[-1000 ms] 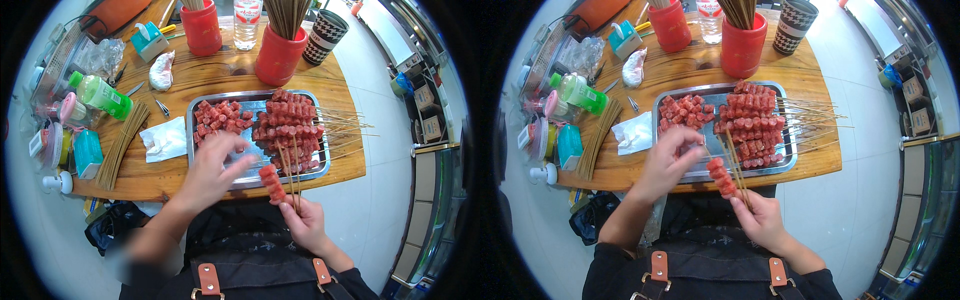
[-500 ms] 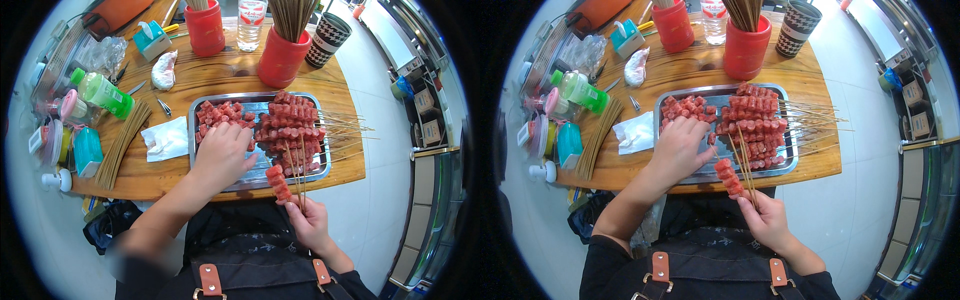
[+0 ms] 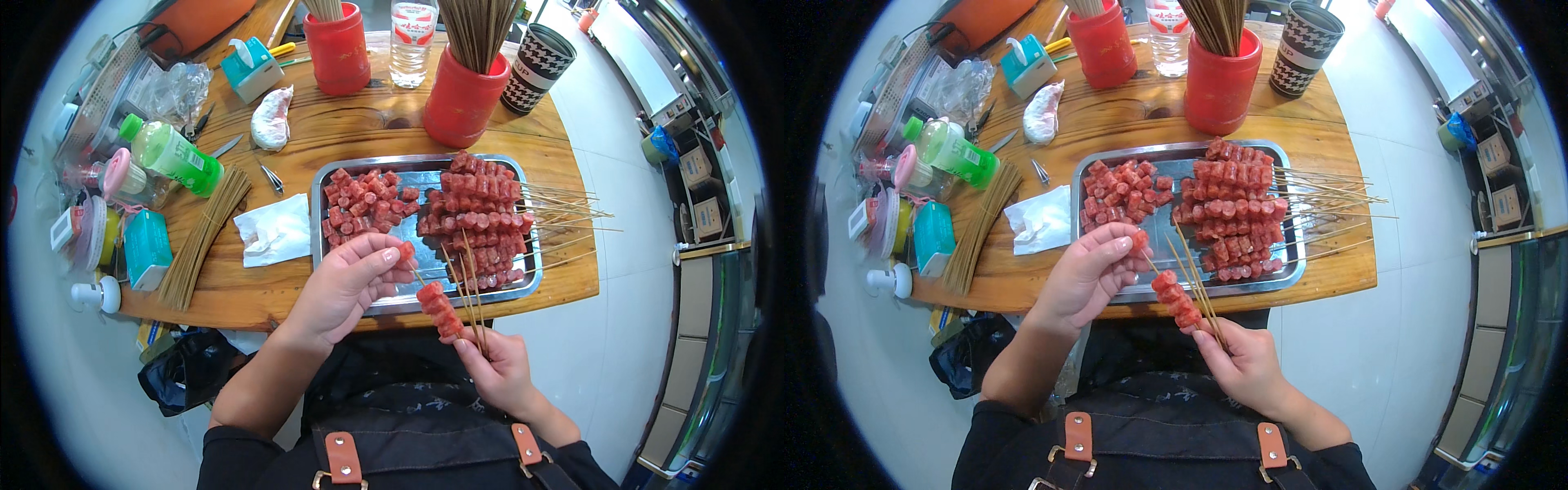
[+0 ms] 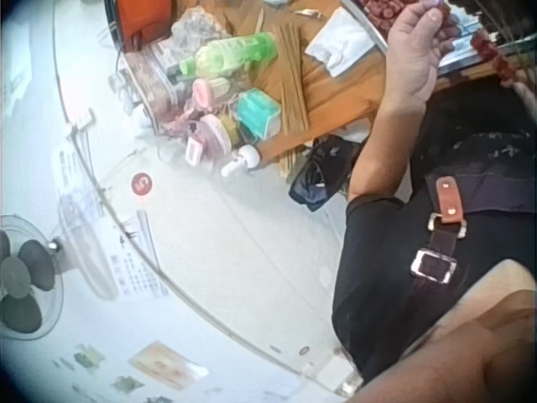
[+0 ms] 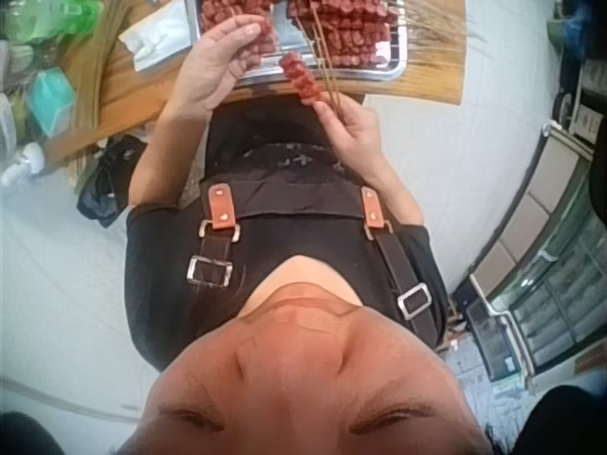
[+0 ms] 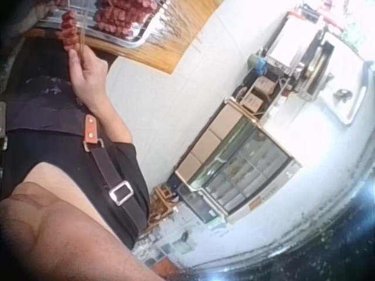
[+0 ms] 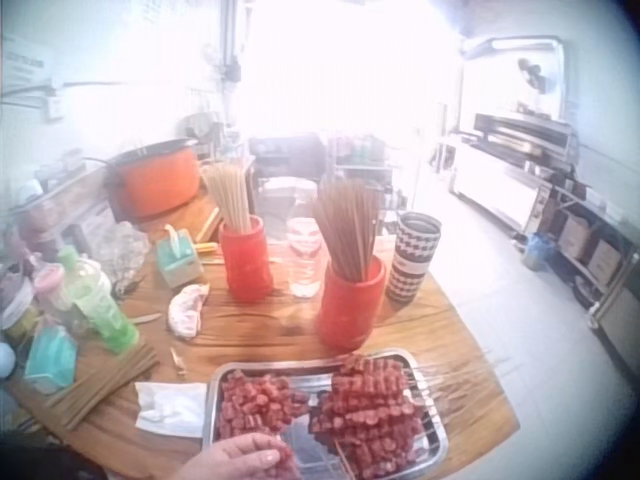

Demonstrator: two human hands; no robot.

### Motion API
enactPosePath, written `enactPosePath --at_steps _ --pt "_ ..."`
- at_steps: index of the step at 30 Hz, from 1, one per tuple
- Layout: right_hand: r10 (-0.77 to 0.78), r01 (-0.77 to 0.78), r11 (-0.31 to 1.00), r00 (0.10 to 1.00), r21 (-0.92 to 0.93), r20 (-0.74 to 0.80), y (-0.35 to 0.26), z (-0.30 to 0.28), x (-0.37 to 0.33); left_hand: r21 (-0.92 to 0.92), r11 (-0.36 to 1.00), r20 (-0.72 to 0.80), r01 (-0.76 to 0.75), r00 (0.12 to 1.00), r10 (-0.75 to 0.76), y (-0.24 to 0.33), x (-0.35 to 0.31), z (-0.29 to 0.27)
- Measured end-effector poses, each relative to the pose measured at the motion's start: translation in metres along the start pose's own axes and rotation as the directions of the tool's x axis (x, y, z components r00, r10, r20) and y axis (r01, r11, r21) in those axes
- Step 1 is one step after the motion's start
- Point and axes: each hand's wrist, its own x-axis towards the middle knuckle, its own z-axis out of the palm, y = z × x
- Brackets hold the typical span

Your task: The person threads small cubes of raw meat onto wooden skewers one by one, arranging the completed skewers on a metal tray. The person briefly walks to a nearby counter to retrieve a small container and returns to continue skewering.

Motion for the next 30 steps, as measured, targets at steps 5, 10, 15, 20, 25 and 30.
enactPosePath --at_steps 5,10,15,20,25,30 --pt "-0.005 0.005 1.000 1.000 -0.007 -0.003 -0.001 -0.001 -0.002 0.013 0.999 0.040 -0.042 0.998 0.041 -0.001 -0.004 0.002" --pt "0.024 -0.024 0.999 1.000 0.032 0.005 0.000 0.002 -0.006 0.125 0.991 0.036 -0.054 0.998 0.050 -0.008 -0.009 0.009" --pt "0.019 -0.018 0.997 1.000 0.069 -0.014 0.000 0.002 -0.004 0.277 0.960 0.110 -0.040 0.994 0.009 -0.005 -0.010 0.015" --pt "0.030 -0.010 0.987 0.992 0.163 -0.119 0.001 -0.002 -0.003 0.902 -0.204 0.426 -0.380 0.716 0.553 0.022 0.033 0.004" --pt "0.024 -0.006 0.990 0.993 0.143 -0.120 0.004 -0.007 -0.007 0.722 -0.655 0.574 -0.222 0.720 0.390 0.025 0.067 0.001" --pt "0.034 -0.026 0.995 0.996 0.100 -0.085 0.005 -0.011 -0.007 0.959 0.114 0.169 -0.261 0.843 0.511 0.027 0.046 0.006"
